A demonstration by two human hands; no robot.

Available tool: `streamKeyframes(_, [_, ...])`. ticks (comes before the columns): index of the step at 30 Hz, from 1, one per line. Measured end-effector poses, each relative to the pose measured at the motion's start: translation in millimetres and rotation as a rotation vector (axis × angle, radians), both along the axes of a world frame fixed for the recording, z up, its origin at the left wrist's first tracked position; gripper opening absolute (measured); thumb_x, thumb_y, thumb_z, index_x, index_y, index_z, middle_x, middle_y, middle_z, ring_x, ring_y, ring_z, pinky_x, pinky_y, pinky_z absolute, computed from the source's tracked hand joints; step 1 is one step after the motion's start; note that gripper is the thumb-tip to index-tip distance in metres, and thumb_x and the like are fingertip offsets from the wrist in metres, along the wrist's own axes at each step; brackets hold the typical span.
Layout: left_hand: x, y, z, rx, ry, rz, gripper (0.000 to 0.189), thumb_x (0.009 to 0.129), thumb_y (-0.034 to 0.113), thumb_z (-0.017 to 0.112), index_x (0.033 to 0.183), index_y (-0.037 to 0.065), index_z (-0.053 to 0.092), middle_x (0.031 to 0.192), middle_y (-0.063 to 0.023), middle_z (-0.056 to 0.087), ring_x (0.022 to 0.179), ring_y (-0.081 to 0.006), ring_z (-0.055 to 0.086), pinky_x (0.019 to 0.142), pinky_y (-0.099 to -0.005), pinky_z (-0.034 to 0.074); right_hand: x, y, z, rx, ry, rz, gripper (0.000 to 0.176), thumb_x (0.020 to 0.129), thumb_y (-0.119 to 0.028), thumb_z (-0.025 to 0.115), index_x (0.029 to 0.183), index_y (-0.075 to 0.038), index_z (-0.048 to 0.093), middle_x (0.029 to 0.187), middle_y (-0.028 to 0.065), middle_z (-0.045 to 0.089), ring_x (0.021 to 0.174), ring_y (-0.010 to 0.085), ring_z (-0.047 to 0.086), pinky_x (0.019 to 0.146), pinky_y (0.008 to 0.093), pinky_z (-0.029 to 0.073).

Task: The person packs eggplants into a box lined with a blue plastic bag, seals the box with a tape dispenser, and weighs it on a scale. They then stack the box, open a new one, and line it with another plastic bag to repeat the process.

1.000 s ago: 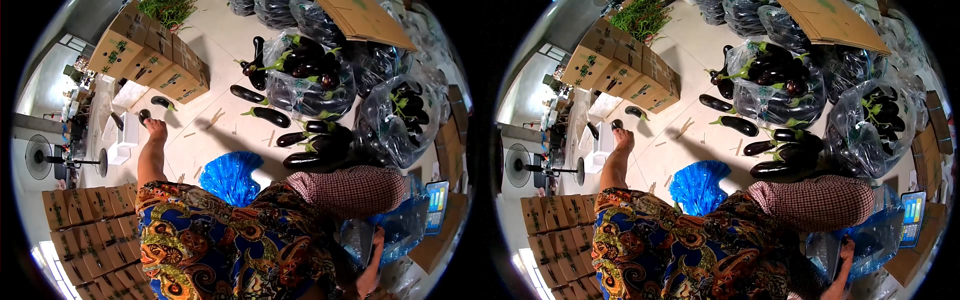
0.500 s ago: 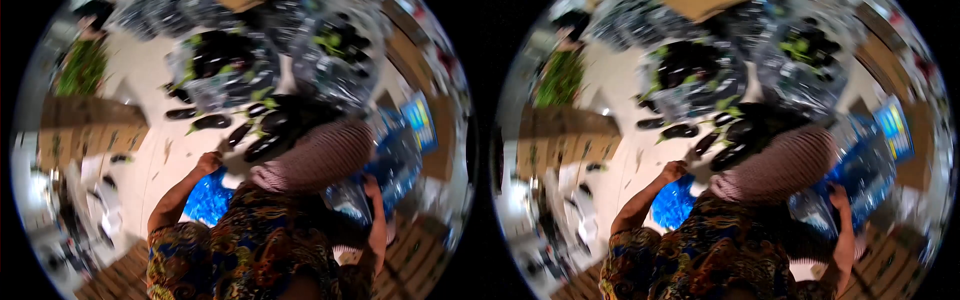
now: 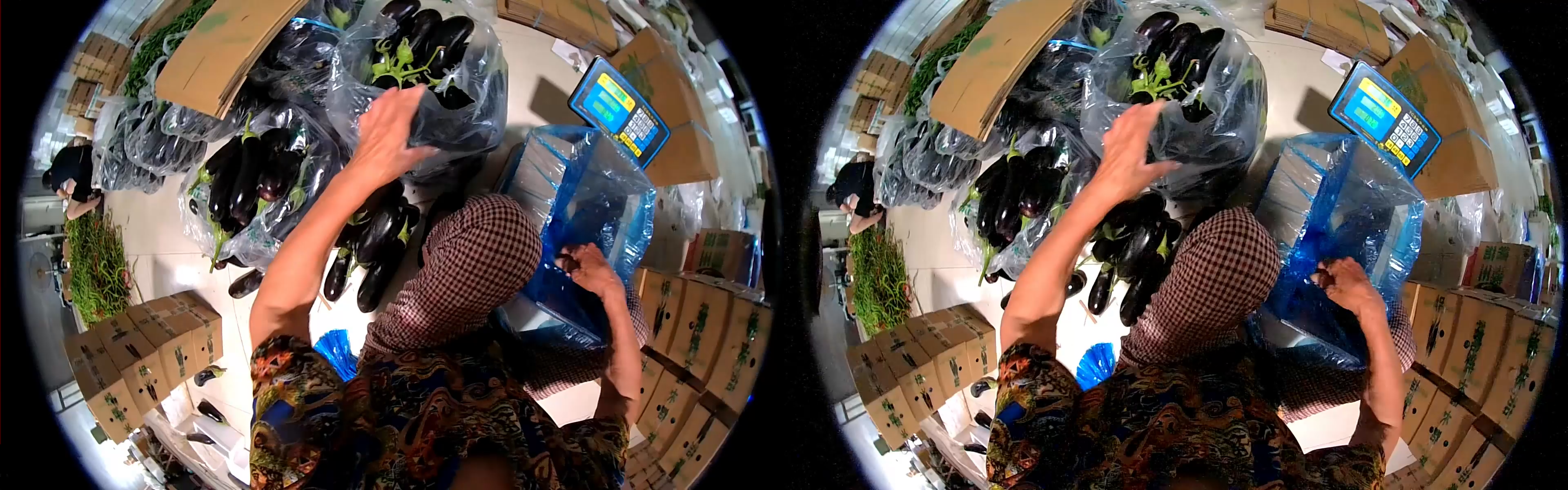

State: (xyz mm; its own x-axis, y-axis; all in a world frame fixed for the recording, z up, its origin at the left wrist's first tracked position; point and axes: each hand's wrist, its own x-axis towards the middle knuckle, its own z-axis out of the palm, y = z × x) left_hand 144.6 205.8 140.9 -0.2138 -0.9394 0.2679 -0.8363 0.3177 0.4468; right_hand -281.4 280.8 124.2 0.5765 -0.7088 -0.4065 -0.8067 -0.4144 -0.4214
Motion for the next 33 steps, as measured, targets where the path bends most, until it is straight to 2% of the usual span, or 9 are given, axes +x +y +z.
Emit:
streamKeyframes(4, [-30, -43, -82, 0.315, -0.100, -0.240, 0.040, 0.084, 0.023, 0.061, 0.121, 0.007, 0.056, 0.113, -0.0133, 0.061, 0.120, -0.0275, 0.045, 0.099, -0.0410, 0.034, 54, -16, 87, -0.098, -0.198, -0.408, 0.010, 0.086, -0.006, 0.061, 0.090, 0.003, 0.062, 0.085, 0.0213, 0.064, 0.074, 0.0373, 0.062, 0.069, 0.0406, 0.049])
streamKeyframes(8, [-56, -11, -64, 0.418, -0.041, -0.253, 0.032, 0.080, 0.015, 0.059, 0.111, 0.007, 0.061, 0.109, -0.0140, 0.059, 0.113, -0.0271, 0.048, 0.095, -0.0376, 0.037, 110, -65, 98, -0.432, -0.391, -0.095, 0.032, 0.076, -0.001, 0.066, 0.108, -0.003, 0.060, 0.110, 0.0139, 0.061, 0.104, 0.0332, 0.058, 0.084, 0.0380, 0.050])
streamKeyframes(10, [-56, -14, -52, -0.022, -0.069, -0.352, 0.028, 0.077, 0.012, 0.059, 0.105, 0.007, 0.063, 0.108, -0.0153, 0.057, 0.106, -0.0304, 0.051, 0.087, -0.0405, 0.040, 173, -105, 67, -0.559, -0.389, 0.263, 0.041, 0.075, -0.003, 0.068, 0.114, -0.007, 0.058, 0.117, 0.0080, 0.060, 0.121, 0.0301, 0.048, 0.099, 0.0435, 0.042])
streamKeyframes(11, [-53, -16, -49, -0.247, -0.087, -0.397, 0.027, 0.076, 0.011, 0.059, 0.102, 0.007, 0.064, 0.108, -0.0160, 0.056, 0.103, -0.0321, 0.053, 0.083, -0.0419, 0.042, 182, -119, 33, -0.616, -0.350, 0.309, 0.042, 0.075, -0.005, 0.067, 0.116, -0.007, 0.057, 0.117, 0.0067, 0.060, 0.122, 0.0284, 0.046, 0.099, 0.0453, 0.039])
streamKeyframes(12, [-51, -15, -52, -0.115, -0.267, -0.410, 0.031, 0.076, 0.016, 0.065, 0.105, 0.005, 0.062, 0.119, -0.0168, 0.050, 0.110, -0.0341, 0.048, 0.086, -0.0441, 0.042, 188, -128, 18, -0.641, -0.308, 0.327, 0.041, 0.076, -0.005, 0.065, 0.116, -0.008, 0.057, 0.114, 0.0059, 0.060, 0.120, 0.0270, 0.046, 0.098, 0.0454, 0.037])
streamKeyframes(15, [-25, -23, -37, 0.395, 0.031, -0.297, 0.057, 0.070, 0.023, 0.075, 0.121, 0.006, 0.055, 0.127, -0.0164, 0.047, 0.122, -0.0397, 0.040, 0.100, -0.0526, 0.033, 200, -147, -5, -0.651, -0.175, 0.338, 0.033, 0.076, -0.006, 0.060, 0.109, -0.008, 0.060, 0.102, 0.0045, 0.061, 0.108, 0.0236, 0.051, 0.093, 0.0428, 0.035])
streamKeyframes(17, [-3, -25, -33, 0.054, -0.198, -0.264, 0.075, 0.066, 0.031, 0.080, 0.129, 0.004, 0.049, 0.133, -0.0162, 0.043, 0.121, -0.0363, 0.043, 0.103, -0.0515, 0.029, 202, -147, -12, -0.654, -0.183, 0.465, 0.015, 0.075, -0.008, 0.058, 0.089, -0.011, 0.062, 0.085, 0.0018, 0.058, 0.095, 0.0199, 0.051, 0.087, 0.0364, 0.034])
streamKeyframes(21, [18, -33, -40, 0.429, -0.648, -0.349, 0.047, 0.074, 0.036, 0.073, 0.109, 0.007, 0.062, 0.107, -0.0101, 0.062, 0.110, -0.0277, 0.051, 0.099, -0.0451, 0.033, 190, -136, -19, -0.571, -0.211, 0.556, 0.007, 0.078, -0.015, 0.056, 0.080, -0.012, 0.062, 0.083, 0.0010, 0.056, 0.093, 0.0183, 0.050, 0.086, 0.0340, 0.035])
streamKeyframes(33, [18, -1, -40, 0.558, 0.029, -0.364, 0.026, 0.091, 0.023, 0.053, 0.103, 0.004, 0.065, 0.096, -0.0171, 0.065, 0.087, -0.0352, 0.063, 0.078, -0.0400, 0.051, 166, -93, -30, -0.638, 0.048, 0.218, 0.016, 0.078, -0.015, 0.059, 0.090, -0.006, 0.064, 0.094, 0.0076, 0.060, 0.103, 0.0279, 0.051, 0.086, 0.0426, 0.049])
